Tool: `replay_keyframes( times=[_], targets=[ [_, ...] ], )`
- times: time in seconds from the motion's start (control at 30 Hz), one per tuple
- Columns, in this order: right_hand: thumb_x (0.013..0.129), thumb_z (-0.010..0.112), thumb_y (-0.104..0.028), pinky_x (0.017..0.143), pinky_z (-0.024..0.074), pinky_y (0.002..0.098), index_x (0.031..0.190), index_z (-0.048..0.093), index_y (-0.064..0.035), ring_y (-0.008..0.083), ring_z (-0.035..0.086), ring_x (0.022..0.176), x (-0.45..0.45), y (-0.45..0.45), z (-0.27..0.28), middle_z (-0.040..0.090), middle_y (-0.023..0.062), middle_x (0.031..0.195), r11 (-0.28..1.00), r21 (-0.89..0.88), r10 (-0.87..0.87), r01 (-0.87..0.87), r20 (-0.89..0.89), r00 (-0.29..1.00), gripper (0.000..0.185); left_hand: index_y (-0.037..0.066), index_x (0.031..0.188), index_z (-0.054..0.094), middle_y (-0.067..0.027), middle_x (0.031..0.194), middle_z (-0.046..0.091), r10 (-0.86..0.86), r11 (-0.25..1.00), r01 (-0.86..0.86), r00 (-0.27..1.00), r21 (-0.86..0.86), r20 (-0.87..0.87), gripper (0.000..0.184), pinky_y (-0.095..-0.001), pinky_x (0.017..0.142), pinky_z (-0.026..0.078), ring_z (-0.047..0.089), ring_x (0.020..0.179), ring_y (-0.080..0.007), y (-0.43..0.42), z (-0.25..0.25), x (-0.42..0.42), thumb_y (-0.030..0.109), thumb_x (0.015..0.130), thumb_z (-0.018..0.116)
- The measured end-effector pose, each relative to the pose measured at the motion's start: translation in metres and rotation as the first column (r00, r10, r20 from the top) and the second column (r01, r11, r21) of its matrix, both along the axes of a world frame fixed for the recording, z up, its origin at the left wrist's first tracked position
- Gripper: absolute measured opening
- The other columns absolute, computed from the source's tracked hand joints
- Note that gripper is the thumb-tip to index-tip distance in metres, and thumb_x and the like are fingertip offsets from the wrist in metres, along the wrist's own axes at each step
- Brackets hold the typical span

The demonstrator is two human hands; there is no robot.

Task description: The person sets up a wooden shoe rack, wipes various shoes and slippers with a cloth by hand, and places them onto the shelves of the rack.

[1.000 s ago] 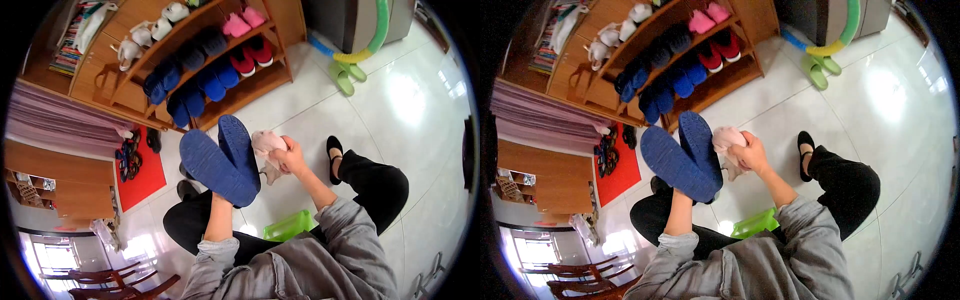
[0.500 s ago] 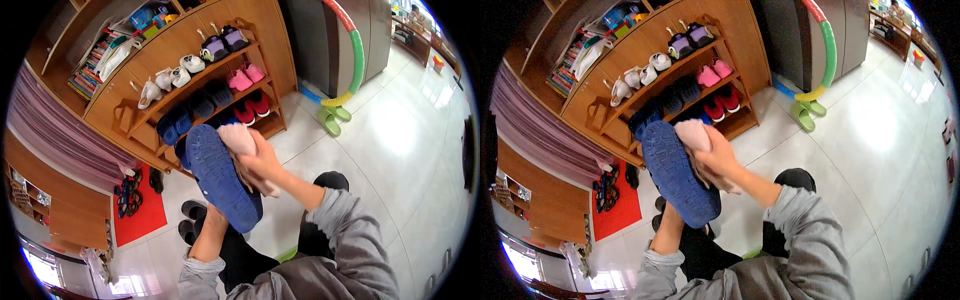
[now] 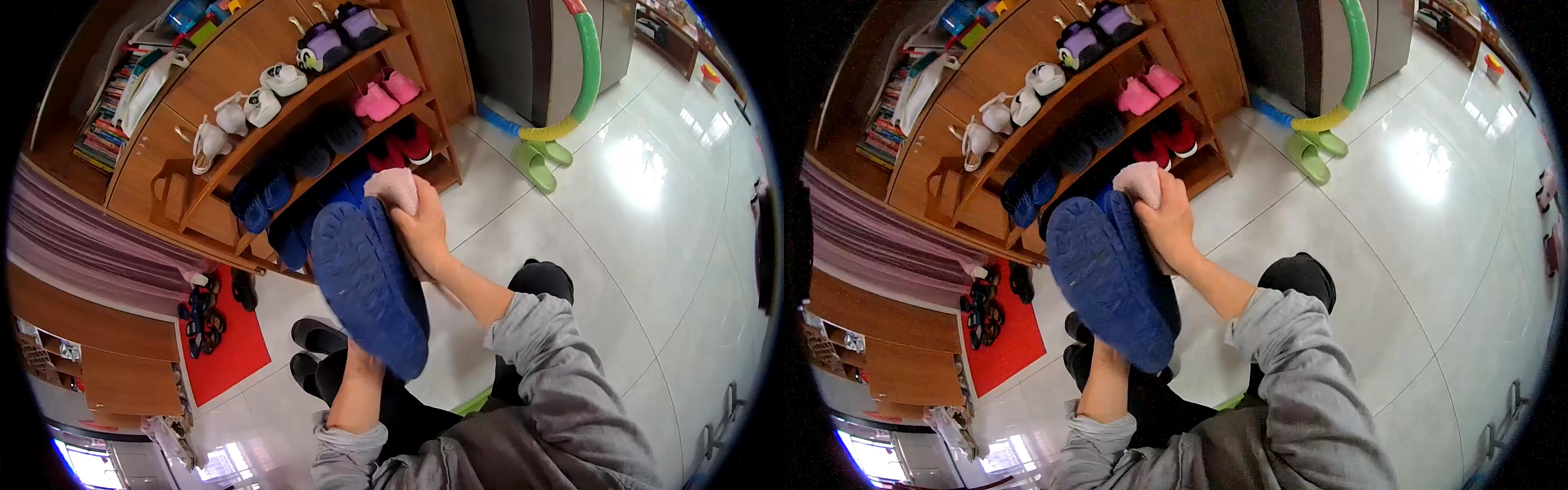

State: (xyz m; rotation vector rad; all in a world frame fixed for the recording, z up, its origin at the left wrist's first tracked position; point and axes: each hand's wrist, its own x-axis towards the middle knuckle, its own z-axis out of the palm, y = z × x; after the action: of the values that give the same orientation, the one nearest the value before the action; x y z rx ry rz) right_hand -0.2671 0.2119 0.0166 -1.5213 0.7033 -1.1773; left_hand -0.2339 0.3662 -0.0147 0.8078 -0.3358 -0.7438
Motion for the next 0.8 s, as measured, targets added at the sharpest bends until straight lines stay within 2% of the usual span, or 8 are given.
replay_keyframes(
  times=[0.13, 0.27, 0.37, 0.47, 0.6, 0.73, 0.77, 0.8],
  targets=[
    [0.067, 0.060, -0.018, 0.089, 0.0397, 0.0424, 0.121, 0.044, -0.0040, 0.0390, 0.048, 0.102, -0.022, 0.061, -0.035, 0.047, 0.0227, 0.110, 0.951, -0.134, 0.246, -0.278, -0.214, 0.945, 0.058, 0.005, 0.129, 0.039, -0.0084, 0.127, 0.045, 0.049, 0.999, -0.049, 0.999, -0.018, 0.019, 0.041, -0.0332, 0.100, 0.033, 0.043, 0.115, -0.0223, 0.008, 0.008, 0.026, 0.029, 0.095, 0.037],
    [0.065, 0.064, -0.024, 0.086, 0.0425, 0.0383, 0.120, 0.046, -0.0039, 0.0355, 0.054, 0.098, -0.051, 0.092, -0.041, 0.054, 0.0208, 0.105, 0.821, 0.172, 0.565, -0.544, -0.104, 0.819, 0.062, 0.005, 0.128, 0.039, -0.0083, 0.126, 0.045, 0.175, 0.983, -0.170, 0.981, -0.063, 0.081, 0.041, -0.0329, 0.100, 0.034, 0.044, 0.115, -0.0220, 0.032, 0.030, 0.037, 0.029, 0.095, 0.037],
    [0.066, 0.065, -0.021, 0.086, 0.0422, 0.0344, 0.119, 0.047, -0.0032, 0.0286, 0.055, 0.099, -0.051, 0.068, -0.032, 0.056, 0.0175, 0.106, 0.857, 0.282, 0.439, -0.432, 0.044, 0.898, 0.059, 0.005, 0.128, 0.039, -0.0082, 0.126, 0.045, 0.147, 0.985, -0.133, 0.982, -0.112, 0.119, 0.041, -0.0327, 0.099, 0.034, 0.044, 0.114, -0.0218, 0.027, 0.050, 0.032, 0.029, 0.095, 0.037],
    [0.069, 0.065, -0.012, 0.085, 0.0416, 0.0299, 0.116, 0.046, -0.0009, 0.0164, 0.052, 0.099, -0.072, 0.042, 0.017, 0.055, 0.0094, 0.108, 0.890, 0.119, 0.416, -0.440, 0.182, 0.891, 0.051, 0.005, 0.128, 0.039, -0.0082, 0.126, 0.045, 0.048, 0.988, -0.025, 0.988, -0.154, 0.145, 0.041, -0.0325, 0.099, 0.034, 0.044, 0.114, -0.0216, 0.010, 0.066, 0.027, 0.029, 0.095, 0.037],
    [0.068, 0.066, -0.016, 0.085, 0.0416, 0.0317, 0.120, 0.045, -0.0020, 0.0205, 0.053, 0.100, -0.070, 0.024, 0.041, 0.056, 0.0113, 0.107, 0.944, -0.017, 0.322, -0.329, 0.256, 0.912, 0.058, 0.005, 0.128, 0.040, -0.0081, 0.125, 0.046, -0.096, 0.978, 0.121, 0.985, -0.173, 0.144, 0.041, -0.0322, 0.099, 0.035, 0.045, 0.113, -0.0213, -0.012, 0.075, 0.012, 0.029, 0.095, 0.036],
    [0.068, 0.069, -0.016, 0.087, 0.0411, 0.0334, 0.121, 0.044, -0.0026, 0.0244, 0.052, 0.103, -0.046, 0.015, 0.034, 0.053, 0.0144, 0.111, 0.936, 0.077, 0.293, -0.344, 0.374, 0.880, 0.060, 0.005, 0.127, 0.040, -0.0080, 0.125, 0.046, -0.186, 0.971, 0.195, 0.980, -0.135, 0.073, 0.041, -0.0319, 0.098, 0.035, 0.045, 0.113, -0.0211, -0.031, 0.050, -0.011, 0.030, 0.095, 0.036],
    [0.068, 0.070, -0.016, 0.088, 0.0407, 0.0359, 0.118, 0.047, -0.0026, 0.0310, 0.051, 0.104, -0.037, 0.013, 0.019, 0.051, 0.0181, 0.113, 0.965, -0.222, 0.193, -0.141, 0.231, 0.954, 0.057, 0.005, 0.127, 0.040, -0.0080, 0.125, 0.046, -0.191, 0.973, 0.196, 0.980, -0.125, 0.052, 0.041, -0.0318, 0.098, 0.035, 0.045, 0.113, -0.0210, -0.032, 0.043, -0.016, 0.030, 0.095, 0.036],
    [0.065, 0.069, -0.014, 0.089, 0.0401, 0.0383, 0.114, 0.050, -0.0033, 0.0355, 0.048, 0.105, -0.043, 0.023, 0.017, 0.049, 0.0200, 0.114, 0.939, -0.305, 0.218, -0.155, 0.181, 0.959, 0.053, 0.005, 0.127, 0.040, -0.0079, 0.125, 0.046, -0.184, 0.976, 0.186, 0.982, -0.109, 0.031, 0.041, -0.0317, 0.098, 0.035, 0.045, 0.113, -0.0209, -0.033, 0.035, -0.018, 0.030, 0.095, 0.036]
  ],
)
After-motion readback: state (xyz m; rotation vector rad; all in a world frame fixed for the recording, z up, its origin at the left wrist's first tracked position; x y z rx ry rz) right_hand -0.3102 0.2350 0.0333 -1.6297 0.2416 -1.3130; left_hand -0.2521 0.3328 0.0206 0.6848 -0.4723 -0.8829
